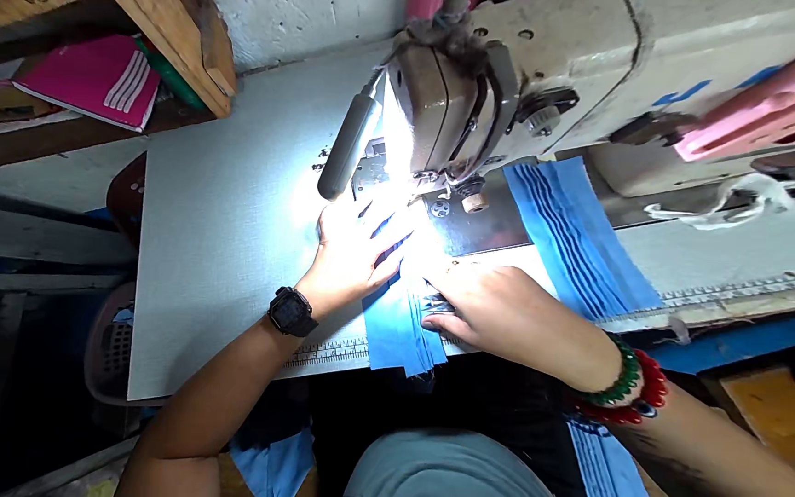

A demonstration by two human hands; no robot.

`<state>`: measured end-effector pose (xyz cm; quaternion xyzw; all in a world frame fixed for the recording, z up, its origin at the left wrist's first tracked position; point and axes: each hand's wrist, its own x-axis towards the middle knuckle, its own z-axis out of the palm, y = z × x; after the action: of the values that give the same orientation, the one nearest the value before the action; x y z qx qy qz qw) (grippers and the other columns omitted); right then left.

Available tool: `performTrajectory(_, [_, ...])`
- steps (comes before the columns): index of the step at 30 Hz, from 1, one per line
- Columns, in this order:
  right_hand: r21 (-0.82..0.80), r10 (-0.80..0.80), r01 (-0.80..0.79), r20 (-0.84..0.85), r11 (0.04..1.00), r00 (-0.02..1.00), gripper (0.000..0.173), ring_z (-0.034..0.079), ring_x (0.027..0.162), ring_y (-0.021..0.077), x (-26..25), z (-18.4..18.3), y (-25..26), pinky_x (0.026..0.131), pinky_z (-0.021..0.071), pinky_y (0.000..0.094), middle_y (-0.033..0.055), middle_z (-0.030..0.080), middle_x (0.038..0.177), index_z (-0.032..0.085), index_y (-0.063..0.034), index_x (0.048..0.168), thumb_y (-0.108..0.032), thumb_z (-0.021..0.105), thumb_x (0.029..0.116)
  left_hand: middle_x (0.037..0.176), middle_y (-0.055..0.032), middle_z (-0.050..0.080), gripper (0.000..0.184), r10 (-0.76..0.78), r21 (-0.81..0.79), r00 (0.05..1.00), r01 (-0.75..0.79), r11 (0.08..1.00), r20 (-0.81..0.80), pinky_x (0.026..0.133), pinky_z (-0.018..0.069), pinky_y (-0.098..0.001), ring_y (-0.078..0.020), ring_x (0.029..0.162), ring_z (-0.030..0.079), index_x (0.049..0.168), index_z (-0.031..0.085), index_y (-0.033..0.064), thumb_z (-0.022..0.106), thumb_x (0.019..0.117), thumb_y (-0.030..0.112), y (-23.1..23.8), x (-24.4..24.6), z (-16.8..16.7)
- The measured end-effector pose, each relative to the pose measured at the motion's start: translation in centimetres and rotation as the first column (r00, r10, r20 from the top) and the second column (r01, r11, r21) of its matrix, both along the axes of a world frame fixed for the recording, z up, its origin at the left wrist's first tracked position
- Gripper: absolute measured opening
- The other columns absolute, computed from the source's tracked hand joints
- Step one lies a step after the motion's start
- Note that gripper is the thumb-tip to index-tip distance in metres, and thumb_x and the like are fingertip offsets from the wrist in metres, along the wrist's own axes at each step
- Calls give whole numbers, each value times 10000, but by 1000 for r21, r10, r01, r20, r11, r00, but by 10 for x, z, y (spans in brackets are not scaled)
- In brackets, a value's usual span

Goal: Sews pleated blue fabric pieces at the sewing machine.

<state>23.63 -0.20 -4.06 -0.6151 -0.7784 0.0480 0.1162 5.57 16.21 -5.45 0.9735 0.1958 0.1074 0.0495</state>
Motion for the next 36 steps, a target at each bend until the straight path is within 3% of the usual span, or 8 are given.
performTrajectory(5, [-7, -10, 10, 15, 1000, 1000, 483, 680, 717, 273, 0, 3, 2, 550, 514, 428, 82, 666, 803, 717, -72, 1091, -511, 560, 963, 1634, 21, 396, 550, 5, -28, 1000, -5, 1000, -16, 1155, 116, -675, -317, 1544, 237, 1488, 537, 394, 397, 1011, 630, 1, 0, -1])
performTrajectory(9, [-11, -7, 7, 25, 1000, 1000, 454, 677, 697, 261, 3, 5, 6, 532, 505, 429, 69, 669, 797, 723, -104, 1120, -500, 578, 953, 1631, 5, 401, 541, 5, -27, 999, -6, 1000, -40, 1148, 132, -664, -323, 1539, 247, 1491, 536, 387, 396, 1013, 597, 4, 2, 0])
performTrajectory(12, [22, 59, -59, -10, 998, 998, 315, 698, 768, 270, 5, 9, 4, 575, 532, 438, 93, 727, 987, 745, -114, 1129, -298, 673, 884, 1567, -64, 485, 437, -39, -52, 999, 39, 998, 4, 1074, 202, -788, -380, 1499, 341, 1413, 631, 315, 497, 1021, 456, -9, -2, 4])
performTrajectory(15, [31, 119, -117, -63, 993, 991, 331, 707, 842, 287, 5, 11, -12, 622, 553, 443, 97, 734, 1126, 759, -158, 1143, -102, 669, 829, 1331, -70, 658, 299, -128, -91, 988, 135, 987, 81, 1022, 377, -674, -294, 1273, 585, 1215, 759, 227, 551, 1032, 340, -39, -13, 4])
performTrajectory(22, [50, 145, -138, -181, 989, 973, 389, 706, 953, 281, 6, -10, -54, 684, 574, 445, 70, 684, 1304, 744, -193, 1204, -83, 634, 847, 1221, -23, 729, 255, -173, -141, 963, 204, 969, 206, 1178, 327, -576, -210, 1282, 609, 1119, 794, 192, 557, 1048, 258, -94, -40, -9])
performTrajectory(25, [85, 127, -110, -228, 990, 965, 364, 679, 1105, 274, 5, -19, -62, 793, 581, 454, 55, 678, 1321, 737, -204, 1225, -153, 617, 885, 1266, -32, 716, 310, -158, -135, 966, 188, 973, 205, 1197, 302, -582, -225, 1317, 585, 1174, 779, 202, 587, 1028, 396, -105, -46, -12])
performTrajectory(28, [170, 112, -74, -231, 983, 966, 273, 676, 1007, 248, -2, -30, -70, 704, 554, 399, 39, 697, 1269, 743, -213, 1187, -344, 592, 1002, 1321, -55, 682, 385, -160, -108, 971, 181, 978, 177, 1204, 262, -623, -253, 1364, 542, 1240, 750, 229, 635, 979, 488, -108, -50, -14])
performTrajectory(36, [322, 101, -27, -215, 946, 971, 211, 674, 872, 246, -16, -46, -79, 646, 527, 372, 56, 740, 1067, 736, -147, 1086, -205, 549, 1008, 1215, -73, 680, 506, -143, -60, 970, 158, 986, 195, 939, 462, -422, -220, 1132, 619, 1350, 669, 193, 678, 941, 491, -113, -59, -15])
